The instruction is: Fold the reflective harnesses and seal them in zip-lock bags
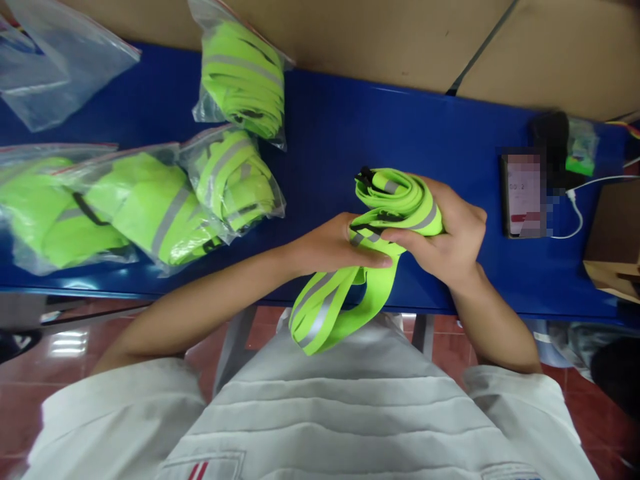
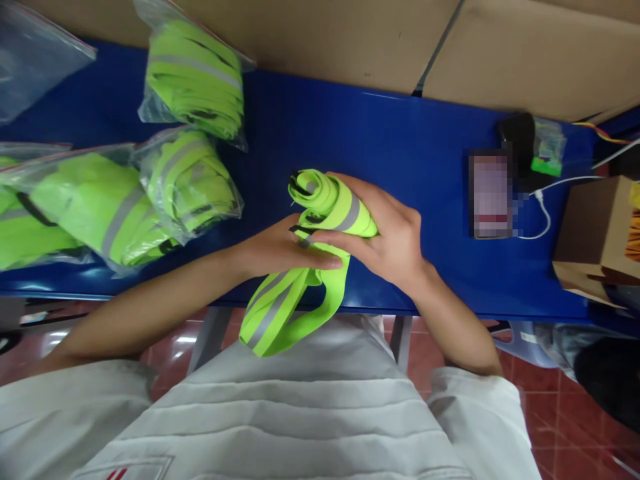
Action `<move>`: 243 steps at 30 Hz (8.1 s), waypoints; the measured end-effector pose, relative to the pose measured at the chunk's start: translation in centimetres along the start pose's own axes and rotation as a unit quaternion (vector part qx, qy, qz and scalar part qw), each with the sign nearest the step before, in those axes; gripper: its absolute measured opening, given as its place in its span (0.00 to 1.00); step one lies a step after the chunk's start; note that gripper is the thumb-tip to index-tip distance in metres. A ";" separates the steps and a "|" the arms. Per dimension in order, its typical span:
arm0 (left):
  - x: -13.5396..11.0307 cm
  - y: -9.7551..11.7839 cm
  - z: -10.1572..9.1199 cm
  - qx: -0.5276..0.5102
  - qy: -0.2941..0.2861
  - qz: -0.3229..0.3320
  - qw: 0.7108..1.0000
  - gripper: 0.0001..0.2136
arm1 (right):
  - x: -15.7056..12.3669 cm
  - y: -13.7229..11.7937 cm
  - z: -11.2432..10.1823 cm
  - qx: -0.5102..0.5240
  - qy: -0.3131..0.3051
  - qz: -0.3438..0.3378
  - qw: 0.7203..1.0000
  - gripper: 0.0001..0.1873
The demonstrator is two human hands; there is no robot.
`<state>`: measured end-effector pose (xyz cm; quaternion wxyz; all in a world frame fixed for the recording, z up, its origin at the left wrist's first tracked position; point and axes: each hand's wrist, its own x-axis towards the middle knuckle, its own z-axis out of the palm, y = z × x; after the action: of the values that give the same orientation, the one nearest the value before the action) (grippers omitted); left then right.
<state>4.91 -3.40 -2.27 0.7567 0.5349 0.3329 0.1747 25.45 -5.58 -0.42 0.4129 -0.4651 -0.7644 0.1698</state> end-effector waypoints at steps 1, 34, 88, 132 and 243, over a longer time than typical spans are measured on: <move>-0.1 -0.1 -0.1 0.014 -0.016 -0.009 1.000 0.18 | 0.0 0.0 0.0 -0.002 0.002 0.015 1.000 0.29; -0.2 0.6 -4.0 0.262 -0.167 0.159 0.937 0.07 | 0.9 0.1 1.0 0.457 -0.133 0.359 0.802 0.24; -0.8 0.8 -1.1 -0.043 -0.054 -0.023 0.997 0.19 | 1.2 0.3 -0.5 0.071 -0.036 0.166 0.983 0.26; -0.4 1.1 -2.3 0.250 0.017 0.047 0.967 0.18 | 1.8 1.1 -0.5 0.231 -0.114 0.272 0.927 0.23; 0.8 0.0 -2.6 0.053 0.128 0.218 0.966 0.31 | -0.8 1.8 1.6 0.256 -0.025 0.273 0.927 0.35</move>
<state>3.69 -1.02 -3.04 0.6221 0.6068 0.3108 0.3851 25.42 -5.16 -2.87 0.4367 -0.5299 -0.5488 0.4769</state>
